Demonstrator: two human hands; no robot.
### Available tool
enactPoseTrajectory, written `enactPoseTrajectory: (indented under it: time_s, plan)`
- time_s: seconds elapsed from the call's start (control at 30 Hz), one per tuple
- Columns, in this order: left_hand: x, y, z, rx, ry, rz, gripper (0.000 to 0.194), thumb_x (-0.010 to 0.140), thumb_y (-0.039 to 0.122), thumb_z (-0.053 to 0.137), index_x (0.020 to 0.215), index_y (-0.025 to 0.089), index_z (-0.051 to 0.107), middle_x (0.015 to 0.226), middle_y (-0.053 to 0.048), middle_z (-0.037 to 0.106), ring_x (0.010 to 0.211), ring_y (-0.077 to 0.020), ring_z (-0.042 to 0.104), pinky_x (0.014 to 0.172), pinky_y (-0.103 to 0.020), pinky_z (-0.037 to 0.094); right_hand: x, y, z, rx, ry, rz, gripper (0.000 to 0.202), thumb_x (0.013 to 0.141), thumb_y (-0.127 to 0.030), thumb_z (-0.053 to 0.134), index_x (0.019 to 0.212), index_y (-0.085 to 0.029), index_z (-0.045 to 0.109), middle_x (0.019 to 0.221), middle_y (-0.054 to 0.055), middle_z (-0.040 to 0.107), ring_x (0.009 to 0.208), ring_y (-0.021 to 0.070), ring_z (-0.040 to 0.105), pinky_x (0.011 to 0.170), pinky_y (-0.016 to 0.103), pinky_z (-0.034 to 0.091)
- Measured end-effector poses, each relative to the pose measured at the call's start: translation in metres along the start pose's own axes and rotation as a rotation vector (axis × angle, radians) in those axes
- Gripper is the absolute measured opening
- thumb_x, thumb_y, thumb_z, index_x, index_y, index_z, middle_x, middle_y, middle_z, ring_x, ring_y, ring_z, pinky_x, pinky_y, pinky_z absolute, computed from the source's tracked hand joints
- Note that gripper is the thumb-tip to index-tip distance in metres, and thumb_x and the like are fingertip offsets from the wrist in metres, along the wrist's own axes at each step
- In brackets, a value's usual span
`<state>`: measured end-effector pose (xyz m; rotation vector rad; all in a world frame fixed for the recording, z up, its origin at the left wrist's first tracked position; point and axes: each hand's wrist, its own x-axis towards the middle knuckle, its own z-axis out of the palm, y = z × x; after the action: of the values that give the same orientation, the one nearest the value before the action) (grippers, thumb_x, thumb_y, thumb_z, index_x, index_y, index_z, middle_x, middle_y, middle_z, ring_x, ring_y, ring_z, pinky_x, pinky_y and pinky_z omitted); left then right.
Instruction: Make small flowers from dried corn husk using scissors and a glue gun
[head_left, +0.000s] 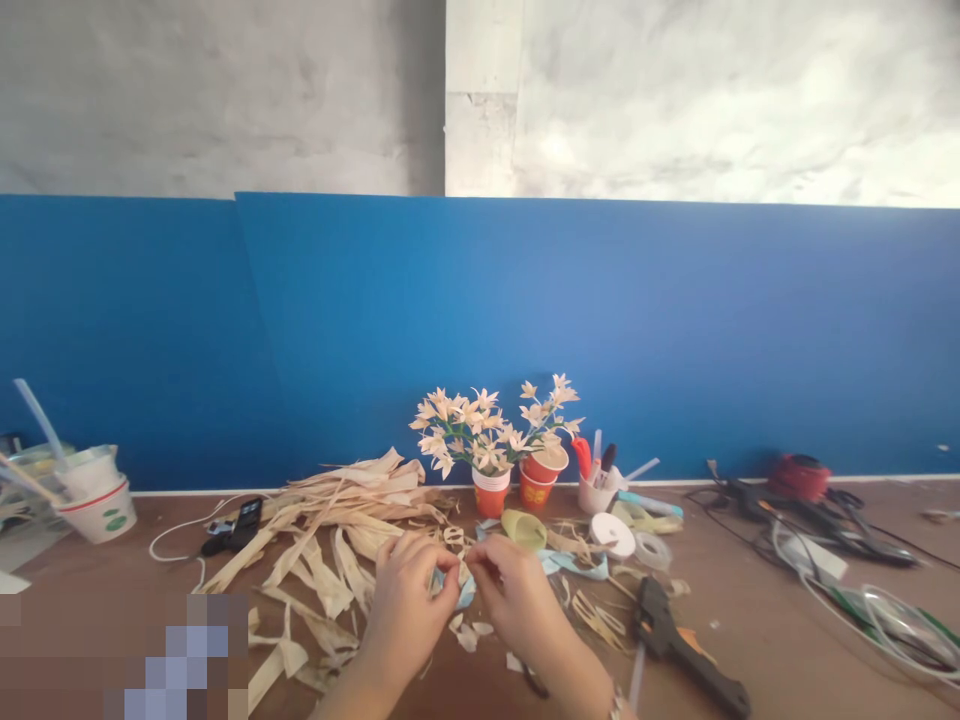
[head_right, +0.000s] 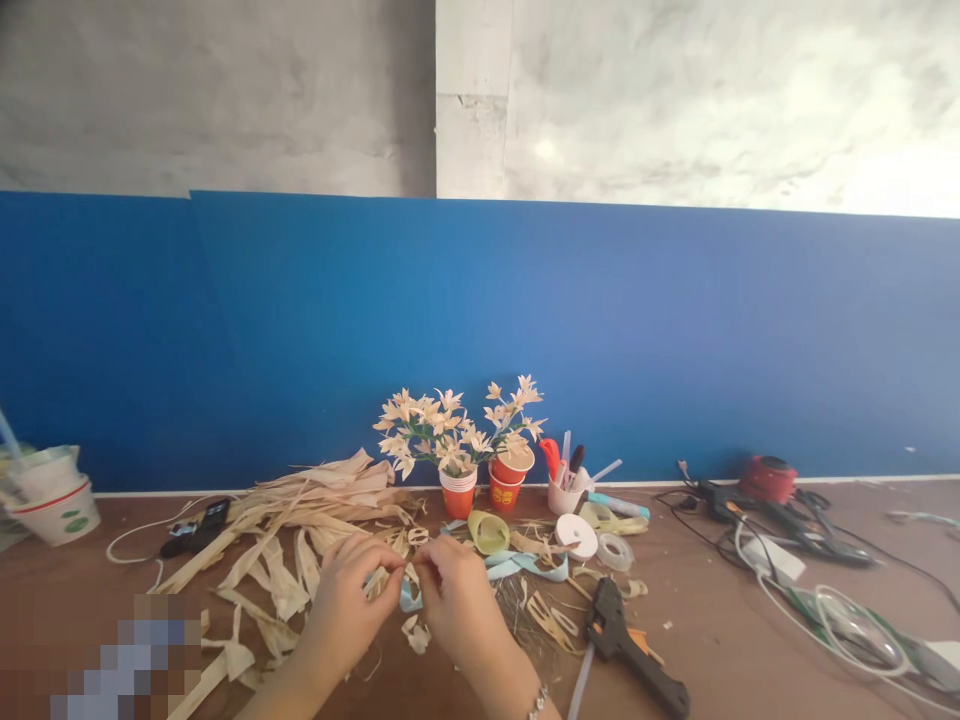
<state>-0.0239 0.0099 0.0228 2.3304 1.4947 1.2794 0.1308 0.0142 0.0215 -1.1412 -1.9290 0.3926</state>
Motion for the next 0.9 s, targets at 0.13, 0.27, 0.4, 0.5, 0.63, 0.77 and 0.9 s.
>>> enactPoseTrajectory:
  time_s: [0.13,0.27,0.4,0.5,0.63,0.77,0.9]
  plan:
    - [0.003,-0.006,0.002,-0.121,-0.059,-0.081,0.009,0.076,0.016,0.056,0.070,0.020,0.062,0.075,-0.002,0.065,0.082,-0.0214,0.057,0.079,-0.035,0.037,0.002,0.001,-0.001,0.043,0.018,0.049,0.012,0.078,-0.012,0.051,0.073,-0.017,0.060,0.066,0.003,0.060,0.061,0.0156,0.053,0.057,0.025,0.038]
    - [0.004,-0.011,0.004,-0.319,-0.085,-0.164,0.015,0.079,0.025,0.057,0.066,0.020,0.063,0.072,-0.003,0.064,0.078,-0.0205,0.057,0.074,-0.032,0.040,0.004,0.002,0.000,0.159,0.014,0.139,0.009,0.076,-0.015,0.054,0.072,-0.017,0.062,0.064,0.003,0.062,0.059,0.0160,0.055,0.057,0.025,0.039]
    - [0.002,-0.008,0.007,-0.628,-0.019,-0.315,0.016,0.077,0.029,0.059,0.067,0.018,0.063,0.075,-0.003,0.062,0.078,-0.0186,0.056,0.075,-0.028,0.041,0.003,0.002,0.012,0.438,-0.049,0.324,0.009,0.075,-0.022,0.055,0.070,-0.017,0.060,0.058,0.001,0.059,0.052,0.0145,0.054,0.051,0.024,0.040]
    - [0.000,-0.001,0.009,-0.966,-0.028,-0.492,0.018,0.075,0.035,0.063,0.070,0.017,0.062,0.073,-0.001,0.059,0.071,-0.0159,0.054,0.066,-0.025,0.042,0.000,0.004,0.026,0.648,-0.113,0.408,0.009,0.071,-0.024,0.059,0.065,-0.017,0.058,0.056,-0.001,0.057,0.048,0.0129,0.053,0.048,0.023,0.040]
    - [-0.003,0.002,0.009,-1.327,-0.119,-0.643,0.024,0.075,0.038,0.064,0.067,0.017,0.056,0.062,0.002,0.052,0.058,-0.0109,0.045,0.055,-0.022,0.039,-0.001,0.009,0.029,0.725,-0.192,0.462,0.012,0.066,-0.024,0.065,0.061,-0.016,0.058,0.051,-0.003,0.055,0.045,0.0112,0.052,0.046,0.022,0.038]
    - [-0.003,-0.003,0.013,-1.346,-0.171,-0.708,0.025,0.070,0.035,0.072,0.062,0.014,0.060,0.061,0.002,0.053,0.061,-0.0090,0.046,0.061,-0.019,0.038,0.003,0.017,0.015,0.665,-0.103,0.426,0.016,0.071,-0.030,0.065,0.075,-0.015,0.067,0.064,0.001,0.064,0.056,0.0137,0.057,0.055,0.024,0.044]
    - [-0.005,-0.007,0.019,-1.430,-0.208,-0.867,0.028,0.059,0.030,0.081,0.076,0.013,0.069,0.069,0.000,0.059,0.065,-0.0086,0.050,0.064,-0.019,0.039,0.006,0.019,0.007,0.628,-0.007,0.248,0.019,0.073,-0.031,0.067,0.087,-0.019,0.072,0.085,0.005,0.066,0.081,0.0185,0.060,0.074,0.029,0.047]
